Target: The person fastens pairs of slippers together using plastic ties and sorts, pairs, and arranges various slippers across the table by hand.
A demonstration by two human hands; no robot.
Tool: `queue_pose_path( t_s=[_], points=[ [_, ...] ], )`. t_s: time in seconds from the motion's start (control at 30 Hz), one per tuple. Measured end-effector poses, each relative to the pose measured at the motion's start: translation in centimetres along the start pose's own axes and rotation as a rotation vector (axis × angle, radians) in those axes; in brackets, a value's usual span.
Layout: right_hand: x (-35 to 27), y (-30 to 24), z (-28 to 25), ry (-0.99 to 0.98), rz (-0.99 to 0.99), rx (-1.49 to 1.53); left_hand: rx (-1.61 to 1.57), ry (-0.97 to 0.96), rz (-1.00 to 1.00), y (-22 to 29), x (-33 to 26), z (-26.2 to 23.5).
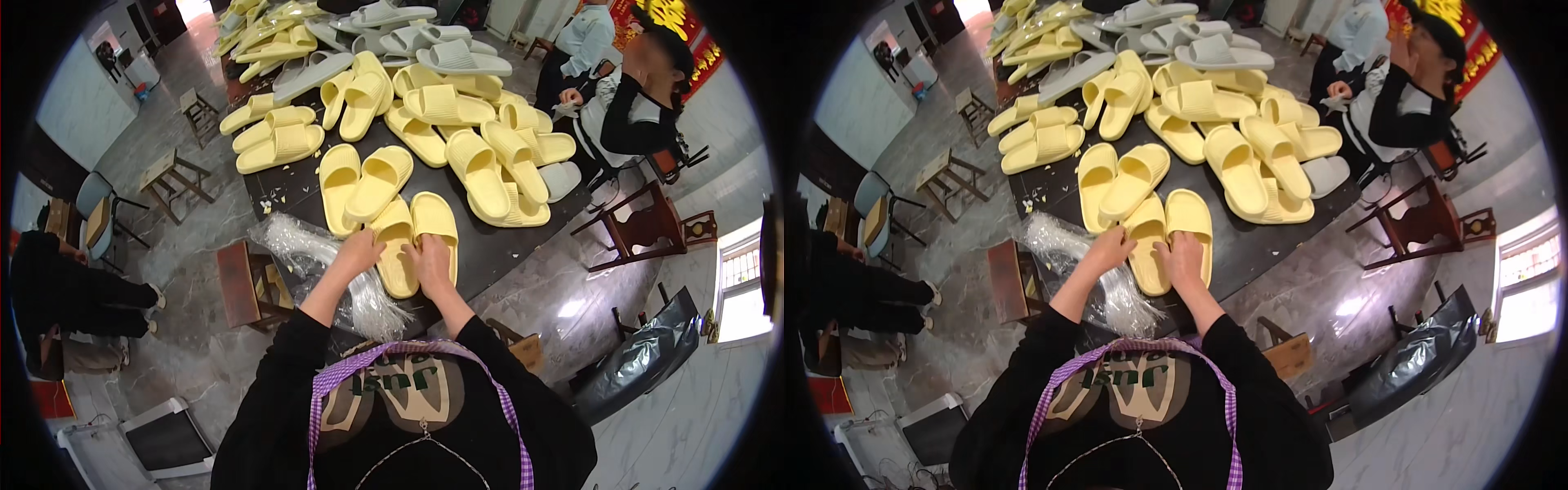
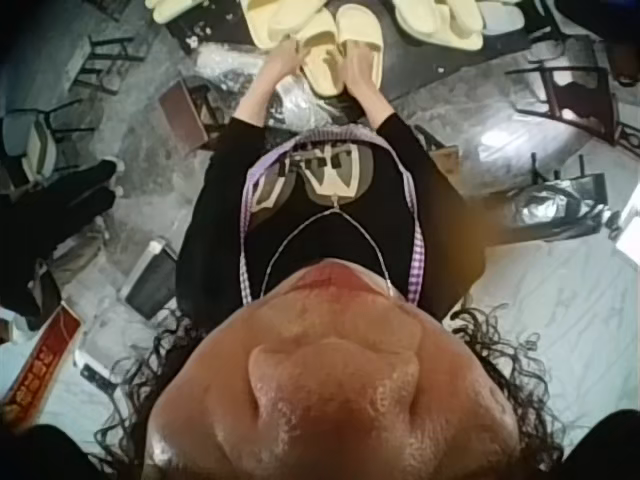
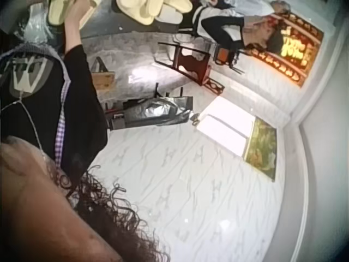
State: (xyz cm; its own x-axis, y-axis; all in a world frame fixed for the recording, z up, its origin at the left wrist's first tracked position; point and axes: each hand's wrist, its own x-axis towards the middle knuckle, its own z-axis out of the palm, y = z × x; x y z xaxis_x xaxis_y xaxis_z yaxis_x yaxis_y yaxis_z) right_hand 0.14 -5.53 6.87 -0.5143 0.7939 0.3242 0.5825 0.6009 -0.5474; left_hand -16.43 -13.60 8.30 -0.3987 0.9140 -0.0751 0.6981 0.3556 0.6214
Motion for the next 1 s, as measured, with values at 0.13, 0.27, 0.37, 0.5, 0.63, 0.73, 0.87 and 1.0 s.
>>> queue_pose_path(
  t_s=[0.13,0.27,0.37,0.5,0.63,0.73,0.87,1.0],
  points=[
    [1.2,0.9,2.2,0.131,-0.052,-0.080,-0.064,0.138,-0.014,-0.6,0.3,2.5],
    [1.9,1.4,2.1,0.176,-0.036,-0.120,-0.210,0.074,-0.027,0.0,-0.2,1.8],
    [1.2,2.5,0.3,0.189,-0.032,-0.124,-0.244,0.004,0.017,0.6,-1.2,0.5],
    [0.2,3.6,-4.8,0.216,-0.069,-0.083,-0.239,0.231,0.186,0.0,-2.2,0.1],
    [0.4,2.7,-9.0,0.319,-0.132,-0.031,-0.269,0.298,0.191,2.2,-4.1,-2.3],
    [2.1,2.8,-9.5,0.331,-0.193,-0.023,-0.299,0.276,0.176,2.6,-4.5,-3.0],
    [5.3,2.0,-9.6,0.410,-0.269,0.021,-0.326,0.299,0.205,3.2,-5.4,-3.0],
    [8.5,1.4,-9.5,0.480,-0.340,0.054,-0.340,0.304,0.171,3.6,-6.2,-4.0]
  ],
)
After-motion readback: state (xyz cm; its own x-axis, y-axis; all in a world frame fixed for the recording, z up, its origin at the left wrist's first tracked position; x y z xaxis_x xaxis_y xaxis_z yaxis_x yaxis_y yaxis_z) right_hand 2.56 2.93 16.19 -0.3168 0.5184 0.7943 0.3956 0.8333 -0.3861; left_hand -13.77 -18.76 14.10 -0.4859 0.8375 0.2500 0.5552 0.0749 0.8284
